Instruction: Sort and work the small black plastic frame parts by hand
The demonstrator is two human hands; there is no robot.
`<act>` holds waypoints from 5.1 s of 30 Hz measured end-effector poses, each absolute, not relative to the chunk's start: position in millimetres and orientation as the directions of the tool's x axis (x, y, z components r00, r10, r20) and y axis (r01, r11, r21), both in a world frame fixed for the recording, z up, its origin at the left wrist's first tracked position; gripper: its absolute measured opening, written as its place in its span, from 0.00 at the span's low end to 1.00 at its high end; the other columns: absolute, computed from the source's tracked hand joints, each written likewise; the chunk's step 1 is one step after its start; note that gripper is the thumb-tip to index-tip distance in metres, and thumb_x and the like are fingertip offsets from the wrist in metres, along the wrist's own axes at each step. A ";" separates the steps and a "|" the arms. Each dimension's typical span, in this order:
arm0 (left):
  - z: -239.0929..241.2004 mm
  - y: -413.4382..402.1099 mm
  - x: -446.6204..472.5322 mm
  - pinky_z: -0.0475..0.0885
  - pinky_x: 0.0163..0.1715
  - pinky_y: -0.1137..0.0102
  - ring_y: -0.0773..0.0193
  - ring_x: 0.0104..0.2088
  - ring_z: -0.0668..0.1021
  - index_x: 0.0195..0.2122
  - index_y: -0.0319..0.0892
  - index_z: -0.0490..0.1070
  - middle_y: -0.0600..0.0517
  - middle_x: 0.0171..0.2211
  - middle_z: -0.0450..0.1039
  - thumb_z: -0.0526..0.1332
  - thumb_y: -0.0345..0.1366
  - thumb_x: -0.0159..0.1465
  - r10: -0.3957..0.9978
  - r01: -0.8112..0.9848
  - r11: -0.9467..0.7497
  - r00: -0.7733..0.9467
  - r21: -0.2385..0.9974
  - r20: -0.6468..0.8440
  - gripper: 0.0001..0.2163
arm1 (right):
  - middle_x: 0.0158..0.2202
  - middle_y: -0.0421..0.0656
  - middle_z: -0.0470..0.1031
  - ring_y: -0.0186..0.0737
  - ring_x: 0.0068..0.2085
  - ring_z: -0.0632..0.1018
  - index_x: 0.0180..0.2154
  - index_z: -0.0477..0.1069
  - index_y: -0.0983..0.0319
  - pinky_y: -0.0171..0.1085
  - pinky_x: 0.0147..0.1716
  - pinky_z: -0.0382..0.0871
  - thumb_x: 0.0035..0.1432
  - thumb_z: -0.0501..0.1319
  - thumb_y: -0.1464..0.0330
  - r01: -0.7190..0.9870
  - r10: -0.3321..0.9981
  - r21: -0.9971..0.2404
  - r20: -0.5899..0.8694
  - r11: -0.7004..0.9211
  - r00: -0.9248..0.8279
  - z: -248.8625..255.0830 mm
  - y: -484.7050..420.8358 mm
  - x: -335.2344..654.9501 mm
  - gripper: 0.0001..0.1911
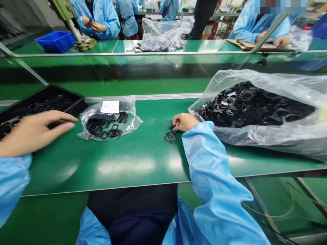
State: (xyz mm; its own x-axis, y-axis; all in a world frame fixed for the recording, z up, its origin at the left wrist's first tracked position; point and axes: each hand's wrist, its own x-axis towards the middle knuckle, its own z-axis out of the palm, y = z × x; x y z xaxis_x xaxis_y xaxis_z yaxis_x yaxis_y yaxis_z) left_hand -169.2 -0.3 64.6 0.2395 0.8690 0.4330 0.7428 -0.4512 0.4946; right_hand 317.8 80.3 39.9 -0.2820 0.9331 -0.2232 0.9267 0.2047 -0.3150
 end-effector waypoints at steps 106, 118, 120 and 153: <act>-3.2 0.7 18.1 0.74 0.35 0.70 0.66 0.35 0.77 0.33 0.42 0.74 0.52 0.33 0.74 0.67 0.30 0.65 0.811 0.413 -0.563 0.112 0.716 0.574 0.04 | 0.27 0.37 0.78 0.35 0.28 0.80 0.32 0.77 0.61 0.35 0.32 0.78 0.44 0.79 0.54 -0.150 0.912 -0.947 -0.219 -0.285 -0.347 10.1 9.6 203.2 0.22; -7.0 0.9 16.4 0.76 0.37 0.70 0.66 0.35 0.78 0.40 0.42 0.75 0.52 0.34 0.76 0.68 0.30 0.65 0.825 0.320 -0.558 0.116 0.766 0.552 0.04 | 0.37 0.44 0.82 0.39 0.37 0.82 0.36 0.83 0.59 0.37 0.39 0.80 0.58 0.72 0.57 -0.047 0.962 -0.997 0.069 0.059 -0.266 12.9 8.9 208.8 0.11; -6.0 1.0 16.0 0.75 0.38 0.70 0.66 0.35 0.78 0.39 0.42 0.75 0.52 0.33 0.77 0.68 0.30 0.65 0.815 0.326 -0.572 0.120 0.753 0.567 0.04 | 0.38 0.45 0.82 0.40 0.39 0.82 0.37 0.84 0.58 0.38 0.40 0.80 0.60 0.72 0.60 -0.008 0.955 -0.993 0.118 0.121 -0.272 13.9 8.9 209.8 0.09; -0.8 -3.9 14.9 0.76 0.35 0.69 0.65 0.32 0.80 0.34 0.43 0.77 0.52 0.31 0.79 0.69 0.31 0.64 0.804 0.347 -0.581 0.104 0.736 0.586 0.03 | 0.33 0.41 0.79 0.38 0.34 0.82 0.33 0.76 0.59 0.38 0.40 0.81 0.56 0.74 0.56 0.033 0.983 -0.996 0.075 0.082 -0.169 14.7 4.6 209.4 0.15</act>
